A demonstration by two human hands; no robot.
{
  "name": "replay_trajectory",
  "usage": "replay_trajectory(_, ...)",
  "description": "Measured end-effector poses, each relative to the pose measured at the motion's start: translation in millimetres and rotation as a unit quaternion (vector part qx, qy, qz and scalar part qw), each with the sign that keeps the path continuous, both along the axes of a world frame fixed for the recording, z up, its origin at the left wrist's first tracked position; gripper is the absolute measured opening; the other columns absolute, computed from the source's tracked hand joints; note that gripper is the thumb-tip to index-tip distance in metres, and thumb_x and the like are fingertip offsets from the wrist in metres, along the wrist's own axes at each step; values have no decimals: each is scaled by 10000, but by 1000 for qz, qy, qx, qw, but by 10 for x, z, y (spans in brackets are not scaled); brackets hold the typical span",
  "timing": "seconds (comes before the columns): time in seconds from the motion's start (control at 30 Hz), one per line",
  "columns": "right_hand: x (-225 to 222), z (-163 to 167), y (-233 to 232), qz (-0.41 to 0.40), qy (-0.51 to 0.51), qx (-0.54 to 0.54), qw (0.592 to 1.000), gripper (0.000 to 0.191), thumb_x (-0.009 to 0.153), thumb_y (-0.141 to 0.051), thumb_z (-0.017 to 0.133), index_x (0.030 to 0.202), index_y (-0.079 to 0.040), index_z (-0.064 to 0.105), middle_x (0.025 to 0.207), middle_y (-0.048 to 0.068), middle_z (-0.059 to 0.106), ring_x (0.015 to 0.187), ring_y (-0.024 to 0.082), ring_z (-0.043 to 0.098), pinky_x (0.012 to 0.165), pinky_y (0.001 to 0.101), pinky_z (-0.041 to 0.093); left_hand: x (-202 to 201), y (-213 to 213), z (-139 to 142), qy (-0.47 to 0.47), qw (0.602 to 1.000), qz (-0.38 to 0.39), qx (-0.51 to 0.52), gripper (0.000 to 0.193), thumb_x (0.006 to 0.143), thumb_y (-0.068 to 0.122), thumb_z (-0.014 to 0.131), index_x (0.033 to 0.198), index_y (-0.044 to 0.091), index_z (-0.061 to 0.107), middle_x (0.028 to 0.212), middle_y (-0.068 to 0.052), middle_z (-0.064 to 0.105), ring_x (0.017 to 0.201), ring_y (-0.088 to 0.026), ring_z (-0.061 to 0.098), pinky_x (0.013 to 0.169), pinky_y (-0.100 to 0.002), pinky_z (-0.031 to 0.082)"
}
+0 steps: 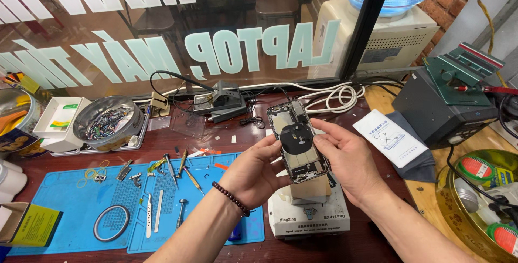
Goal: The person secures a smartphone chassis with a rubber band, then removes and reattaches a yellow ribbon cable to the motherboard. They handle the phone, a rubber band, and the ribbon cable throughout the clip.
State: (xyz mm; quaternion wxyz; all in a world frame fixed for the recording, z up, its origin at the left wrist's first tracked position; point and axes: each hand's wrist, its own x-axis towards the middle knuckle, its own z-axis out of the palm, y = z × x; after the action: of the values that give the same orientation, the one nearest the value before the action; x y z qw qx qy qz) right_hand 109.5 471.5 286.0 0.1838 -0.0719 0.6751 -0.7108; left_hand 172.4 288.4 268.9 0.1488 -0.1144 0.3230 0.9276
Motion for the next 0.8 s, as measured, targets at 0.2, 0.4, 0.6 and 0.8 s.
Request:
replay_trajectory(0.2, 42, 69, 0, -10, -16, 32, 999, 436, 950, -96, 567, 1379, -60, 635, 1056, 75, 778, 937, 83, 694, 816, 245, 557, 24, -21, -89, -7, 1000, 3, 13, 282, 1006, 201, 541, 1277, 151, 601, 1191, -6, 654, 1092, -189, 628, 950, -490, 544)
replay_trajectory(0.4, 86, 125, -44, -3, 9, 58, 998, 431, 959, -90, 587, 1386, -73, 641, 1044, 88, 782, 914, 91, 692, 798, 249, 556, -100, -77, -246, 47, 997, 15, 56, 118, 1106, 178, 640, 1103, 71, 589, 924, -10, 588, 1000, -209, 657, 957, -509, 604)
replay_trajectory(0.6, 132, 114, -74, 15, 3, 48, 999, 420, 950, -74, 585, 1364, -75, 654, 1050, 78, 796, 912, 85, 709, 786, 247, 570, -180, -23, -142, -68, 986, 102, -110, 86, 925, 96, 649, 1008, 76, 661, 955, -44, 723, 857, -161, 680, 784, -367, 563)
replay_trajectory(0.8, 129, 77, -68, 10, 7, 46, 999, 406, 947, -69, 591, 1345, -61, 668, 1041, 80, 795, 910, 83, 701, 784, 245, 561, -189, 24, -45, -79, 980, 108, -148, 134, 908, 87, 665, 1037, 61, 687, 959, -46, 730, 835, -164, 677, 755, -376, 558)
